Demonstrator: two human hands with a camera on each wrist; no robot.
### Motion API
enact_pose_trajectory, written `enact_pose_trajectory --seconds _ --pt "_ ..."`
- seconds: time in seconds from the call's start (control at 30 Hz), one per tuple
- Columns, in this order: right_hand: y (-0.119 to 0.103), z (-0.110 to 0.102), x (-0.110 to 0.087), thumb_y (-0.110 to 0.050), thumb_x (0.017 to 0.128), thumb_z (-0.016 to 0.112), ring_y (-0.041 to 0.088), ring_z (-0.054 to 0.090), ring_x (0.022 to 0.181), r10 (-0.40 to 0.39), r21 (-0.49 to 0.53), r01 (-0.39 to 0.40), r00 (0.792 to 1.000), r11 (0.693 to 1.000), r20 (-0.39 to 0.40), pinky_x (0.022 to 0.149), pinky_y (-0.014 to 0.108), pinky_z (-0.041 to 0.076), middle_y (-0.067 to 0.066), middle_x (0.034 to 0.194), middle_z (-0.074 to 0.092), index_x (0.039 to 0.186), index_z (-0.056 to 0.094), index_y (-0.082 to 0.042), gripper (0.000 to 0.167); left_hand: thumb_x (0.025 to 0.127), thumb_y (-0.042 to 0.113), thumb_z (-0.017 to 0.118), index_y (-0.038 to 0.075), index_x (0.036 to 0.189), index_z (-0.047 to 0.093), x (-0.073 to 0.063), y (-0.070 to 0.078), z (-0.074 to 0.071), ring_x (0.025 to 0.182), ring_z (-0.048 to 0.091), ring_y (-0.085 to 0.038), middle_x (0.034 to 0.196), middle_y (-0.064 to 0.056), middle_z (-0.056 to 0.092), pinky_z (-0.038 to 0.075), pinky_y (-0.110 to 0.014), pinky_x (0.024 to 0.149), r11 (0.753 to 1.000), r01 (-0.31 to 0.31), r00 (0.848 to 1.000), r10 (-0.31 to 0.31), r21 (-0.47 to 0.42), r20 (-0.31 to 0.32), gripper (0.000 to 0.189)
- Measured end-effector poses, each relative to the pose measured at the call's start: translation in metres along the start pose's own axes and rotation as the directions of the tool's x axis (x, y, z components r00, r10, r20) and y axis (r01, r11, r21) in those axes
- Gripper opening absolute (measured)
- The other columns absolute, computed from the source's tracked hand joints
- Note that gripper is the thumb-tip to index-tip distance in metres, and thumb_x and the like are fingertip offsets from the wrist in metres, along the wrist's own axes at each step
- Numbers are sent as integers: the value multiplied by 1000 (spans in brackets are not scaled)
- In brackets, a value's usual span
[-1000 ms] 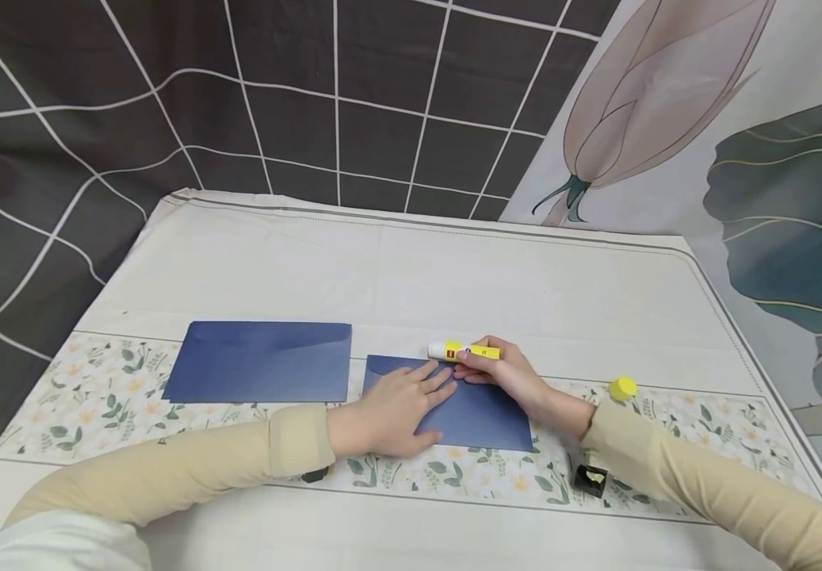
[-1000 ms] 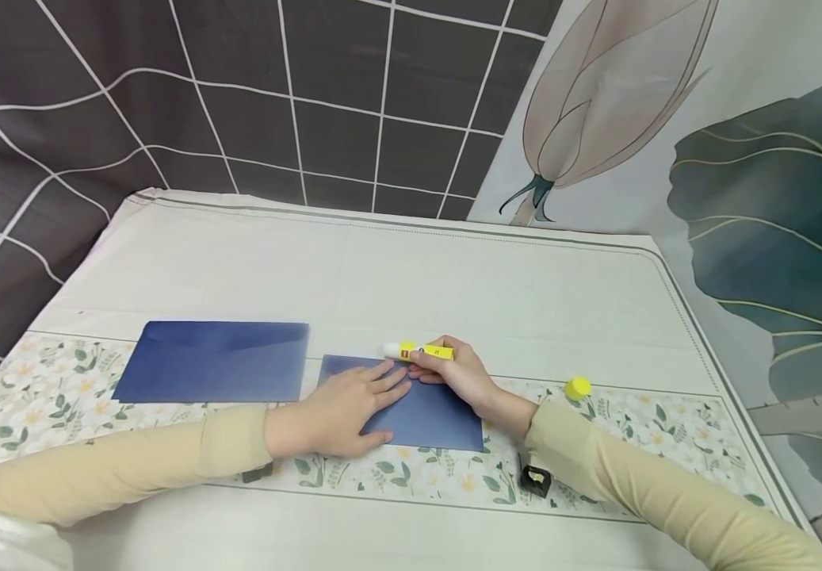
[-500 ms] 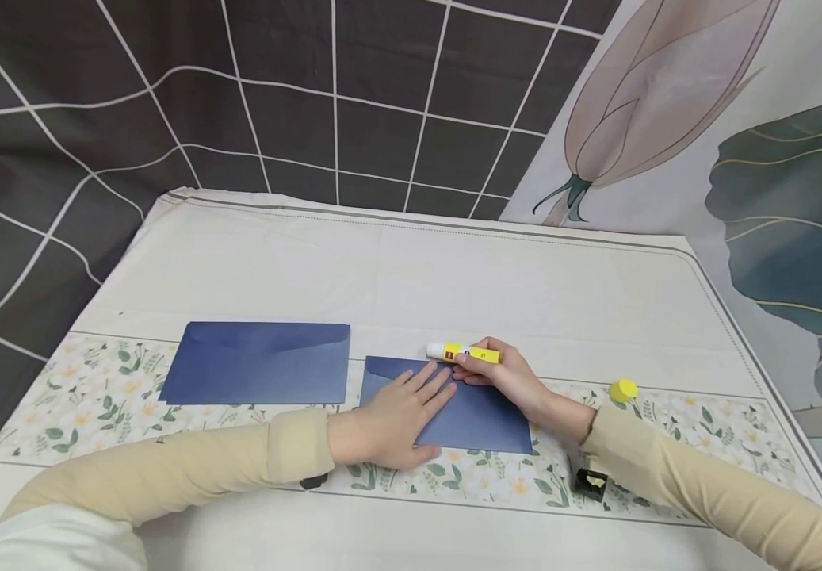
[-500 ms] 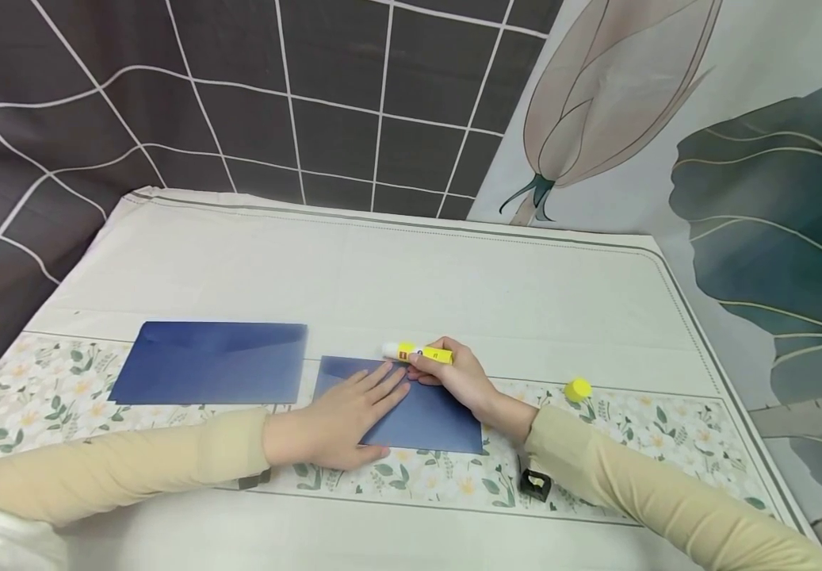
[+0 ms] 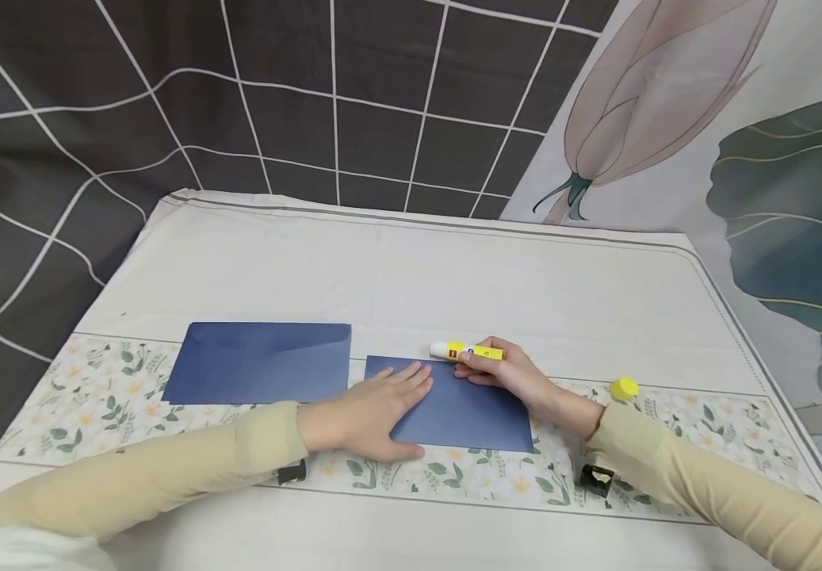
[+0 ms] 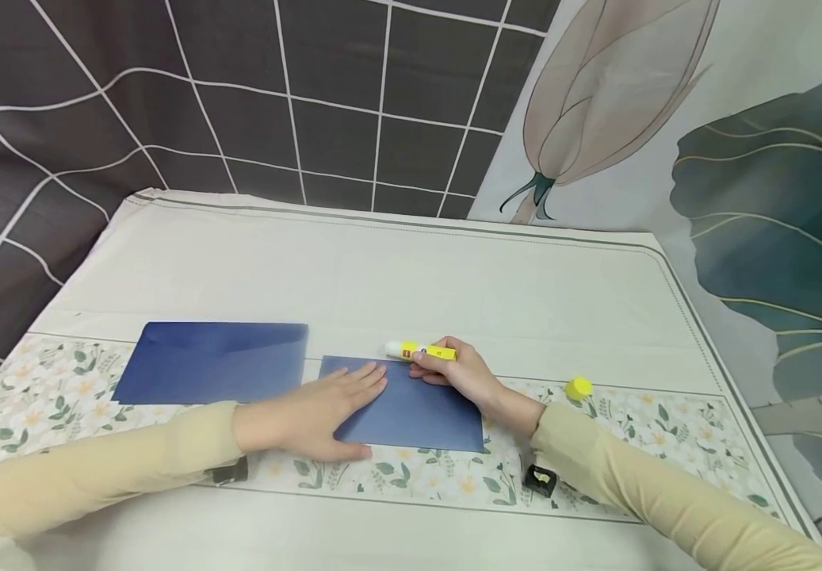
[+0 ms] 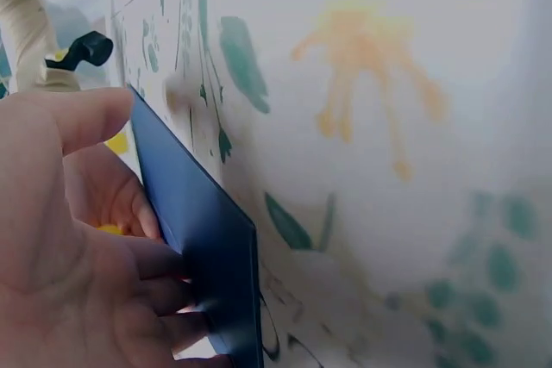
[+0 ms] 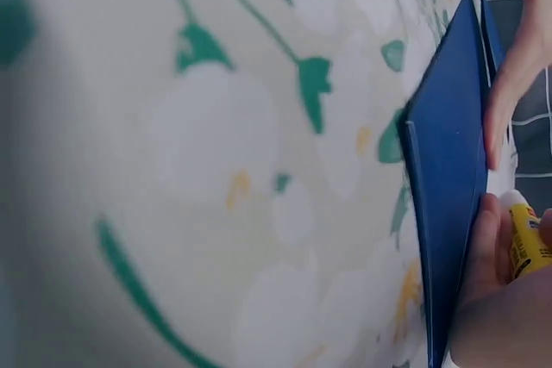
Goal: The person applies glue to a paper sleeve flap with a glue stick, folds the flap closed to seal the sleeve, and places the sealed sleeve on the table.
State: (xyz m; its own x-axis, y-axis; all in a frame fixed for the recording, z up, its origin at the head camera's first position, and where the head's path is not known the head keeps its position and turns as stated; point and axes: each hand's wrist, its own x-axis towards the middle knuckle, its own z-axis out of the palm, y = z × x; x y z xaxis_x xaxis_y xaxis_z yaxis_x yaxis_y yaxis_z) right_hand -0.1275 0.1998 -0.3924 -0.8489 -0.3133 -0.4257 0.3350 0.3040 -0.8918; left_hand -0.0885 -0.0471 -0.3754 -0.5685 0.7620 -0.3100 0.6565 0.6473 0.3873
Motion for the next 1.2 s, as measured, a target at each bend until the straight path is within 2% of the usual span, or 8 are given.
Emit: enact_pose_trajectory --seconds 0.17,0.37,0.47,0.77,1.2 --pt "-3 -4 1 -30 94 61 8 70 96 35 23 -36 999 999 41 87 22 54 7 103 74 107 47 0 36 88 57 55 3 151 25 -10 -5 1 150 9 -26 161 -12 14 15 -45 121 999 49 998 -49 3 -28 89" --pt "-6 -10 3 -27 96 58 4 71 92 90 108 -98 993 989 74 85 21 55 -1 97 75 123 45 4 43 88 56 55 2 151 27 -18 -10 -2 149 13 -28 160 -13 16 13 -49 121 996 92 995 -92 0 -40 87" --pt "-6 -11 4 -25 97 57 4 71 91 97 124 -107 992 986 79 85 20 55 -2 96 75 126 43 4 43 88 56 55 2 150 27 -22 -12 -3 149 14 -28 160 -13 17 13 -48 121 994 109 993 -109 2 -46 87" --pt "-7 -12 2 -27 98 56 3 70 92 102 116 -112 991 987 85 86 20 54 -3 97 74 131 41 6 49 88 55 56 -1 149 28 -31 -14 -6 149 16 -30 159 -16 19 13 -49 121 992 130 990 -129 4 -58 88" --pt "-4 -14 3 -30 97 57 3 70 94 89 108 -102 990 989 112 88 20 53 -2 100 74 137 38 9 59 87 55 56 0 148 33 -36 -19 -4 148 22 -27 157 -15 25 11 -51 121 992 120 988 -116 34 -102 85"
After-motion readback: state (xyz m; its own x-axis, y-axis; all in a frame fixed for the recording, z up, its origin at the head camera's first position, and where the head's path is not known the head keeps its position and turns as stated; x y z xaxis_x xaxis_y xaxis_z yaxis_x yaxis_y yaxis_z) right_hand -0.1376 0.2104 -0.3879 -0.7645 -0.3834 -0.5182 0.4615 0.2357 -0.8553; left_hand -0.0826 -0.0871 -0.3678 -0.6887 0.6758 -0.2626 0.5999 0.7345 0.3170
